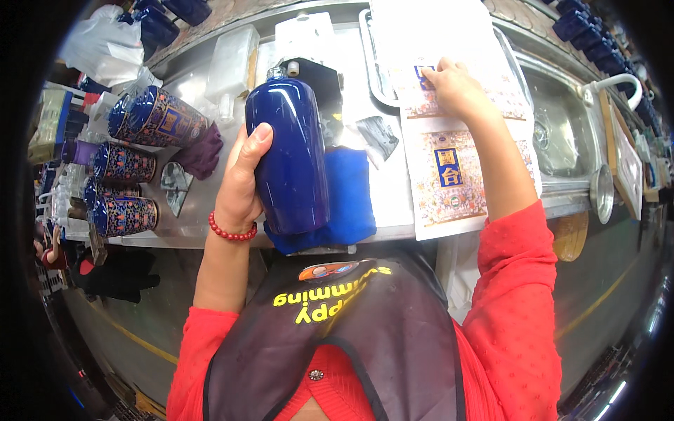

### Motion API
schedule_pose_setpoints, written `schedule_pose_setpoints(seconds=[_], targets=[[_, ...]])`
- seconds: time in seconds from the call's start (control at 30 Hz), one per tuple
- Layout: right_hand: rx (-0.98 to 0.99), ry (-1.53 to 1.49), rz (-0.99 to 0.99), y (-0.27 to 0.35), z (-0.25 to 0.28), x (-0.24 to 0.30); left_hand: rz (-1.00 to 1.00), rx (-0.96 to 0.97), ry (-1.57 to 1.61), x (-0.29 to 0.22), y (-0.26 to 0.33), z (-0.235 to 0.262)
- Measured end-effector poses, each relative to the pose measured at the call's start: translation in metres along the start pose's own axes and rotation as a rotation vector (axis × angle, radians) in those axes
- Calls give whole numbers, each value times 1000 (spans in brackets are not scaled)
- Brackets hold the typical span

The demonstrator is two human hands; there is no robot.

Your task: The person applies decorative stickers to a blue cylindrical container, smoothing them with a small tool and rotating the container to cover multiple sides. The person then places the finished container aside and begins applying a sticker to a second container.

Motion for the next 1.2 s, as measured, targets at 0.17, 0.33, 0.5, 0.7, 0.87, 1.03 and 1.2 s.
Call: schedule_pose_setpoints(seconds=[0.17,0.33,0.5,0.7,0.87,1.03,1.2], targets=[[14,15,50,-15,6,2,-33,-18,-68,0,9,-5],[-20,-81,59,-31,0,0,32,-3,-49,5,0,-4],[-139,-54,30,-49,-13,-34,-10,-8,-92,12,-2,-6],[-183,-97,158,-78,-22,-55,1,1,-107,7,4,-8],[79,-289,118,-94,-10,-66,57,1,-73,10,-5,-7],[138,-174,154,-104,-2,-68,20,11,-42,10,-9,-5],[136,-167,152,-111,-10,-77,60,62,77,5,-20,-3]])
Point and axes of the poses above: each hand's wrist, its own y-axis away from the middle knuckle, its own z-axis out of the back of the hand, x = y × z, the point moved 3 cm from there along -y, towards the middle knuckle, and after that the axes turned 7 degrees about y, right-handed, at the moved point
